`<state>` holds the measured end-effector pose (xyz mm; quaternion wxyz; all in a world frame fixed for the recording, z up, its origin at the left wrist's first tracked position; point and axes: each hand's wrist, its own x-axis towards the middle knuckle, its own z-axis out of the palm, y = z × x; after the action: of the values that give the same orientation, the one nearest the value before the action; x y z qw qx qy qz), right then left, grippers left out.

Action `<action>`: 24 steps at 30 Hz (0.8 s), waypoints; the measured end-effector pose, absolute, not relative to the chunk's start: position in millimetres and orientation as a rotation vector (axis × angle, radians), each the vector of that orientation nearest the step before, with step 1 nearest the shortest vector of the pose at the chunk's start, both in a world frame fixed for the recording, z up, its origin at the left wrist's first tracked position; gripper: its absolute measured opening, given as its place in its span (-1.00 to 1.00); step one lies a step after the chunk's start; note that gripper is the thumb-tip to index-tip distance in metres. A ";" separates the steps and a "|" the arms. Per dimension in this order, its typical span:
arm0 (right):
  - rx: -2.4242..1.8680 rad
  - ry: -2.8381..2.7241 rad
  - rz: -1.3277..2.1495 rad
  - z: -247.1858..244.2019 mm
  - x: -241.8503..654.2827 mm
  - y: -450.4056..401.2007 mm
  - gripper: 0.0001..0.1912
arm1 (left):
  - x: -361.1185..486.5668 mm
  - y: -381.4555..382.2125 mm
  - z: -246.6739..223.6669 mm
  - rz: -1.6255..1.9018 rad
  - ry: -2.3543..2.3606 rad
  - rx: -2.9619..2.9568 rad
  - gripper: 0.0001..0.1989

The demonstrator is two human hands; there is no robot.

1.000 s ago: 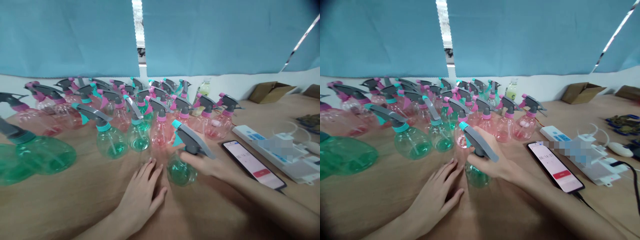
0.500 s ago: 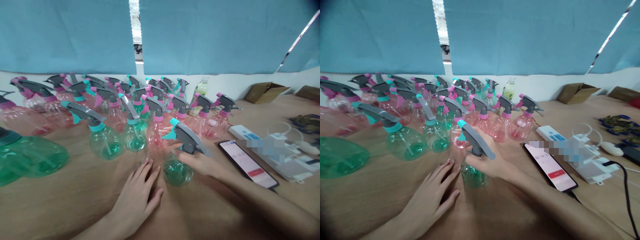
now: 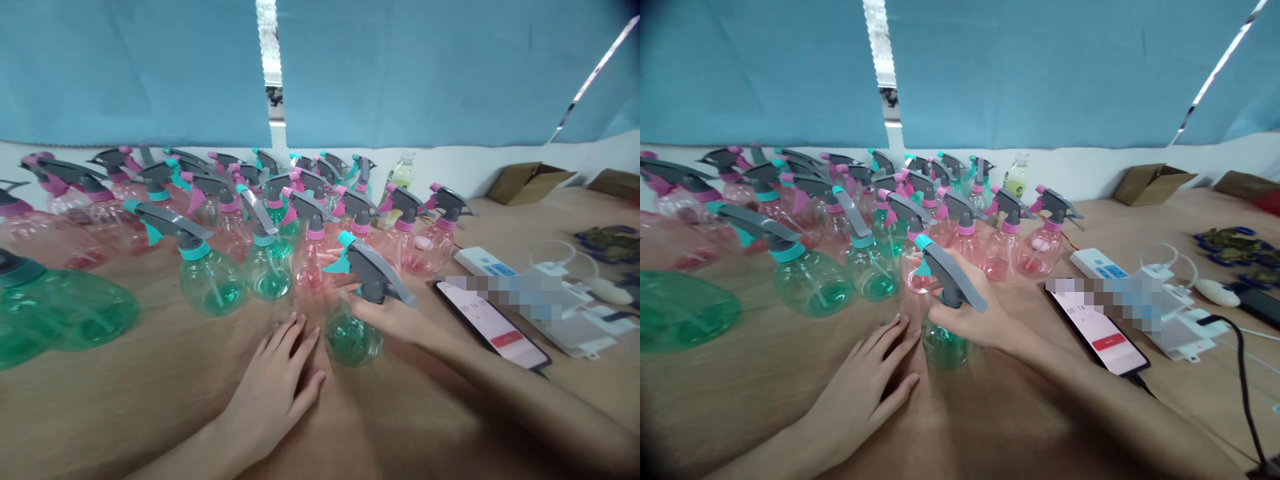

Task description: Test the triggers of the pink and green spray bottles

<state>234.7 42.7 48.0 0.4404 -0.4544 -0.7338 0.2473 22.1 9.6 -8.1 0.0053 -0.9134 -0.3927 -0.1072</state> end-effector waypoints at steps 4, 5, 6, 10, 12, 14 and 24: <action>-1.115 -1.770 0.712 46.0 233.9 44.1 -0.52 | 22.7 9.6 -6.9 -0.330 -1.229 -2.861 -0.53; -1.109 -1.773 0.718 45.8 233.9 44.3 -0.52 | 22.7 9.5 -6.9 -0.325 -1.231 -2.861 -0.52; -1.104 -1.779 0.720 45.7 234.1 44.6 -0.52 | 22.7 9.4 -7.0 -0.321 -1.232 -2.861 -0.52; -1.091 -1.794 0.711 45.0 235.6 45.0 -0.50 | 22.7 9.2 -6.8 -0.313 -1.239 -2.873 -0.51; -1.098 -1.800 0.702 45.0 236.2 44.8 -0.50 | 22.7 9.2 -6.3 -0.317 -1.242 -2.876 -0.52; -1.116 -1.799 0.700 45.8 236.2 44.4 -0.52 | 22.7 9.2 -5.7 -0.321 -1.244 -2.879 -0.52; -1.144 -1.763 0.692 51.5 235.5 41.4 -0.71 | 23.3 8.9 -5.4 -0.302 -1.251 -2.873 -0.52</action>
<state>235.5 41.4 51.5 0.4479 -0.4624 -0.7123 0.2797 23.3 8.9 -5.4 -0.0035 -0.9126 -0.3974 -0.0958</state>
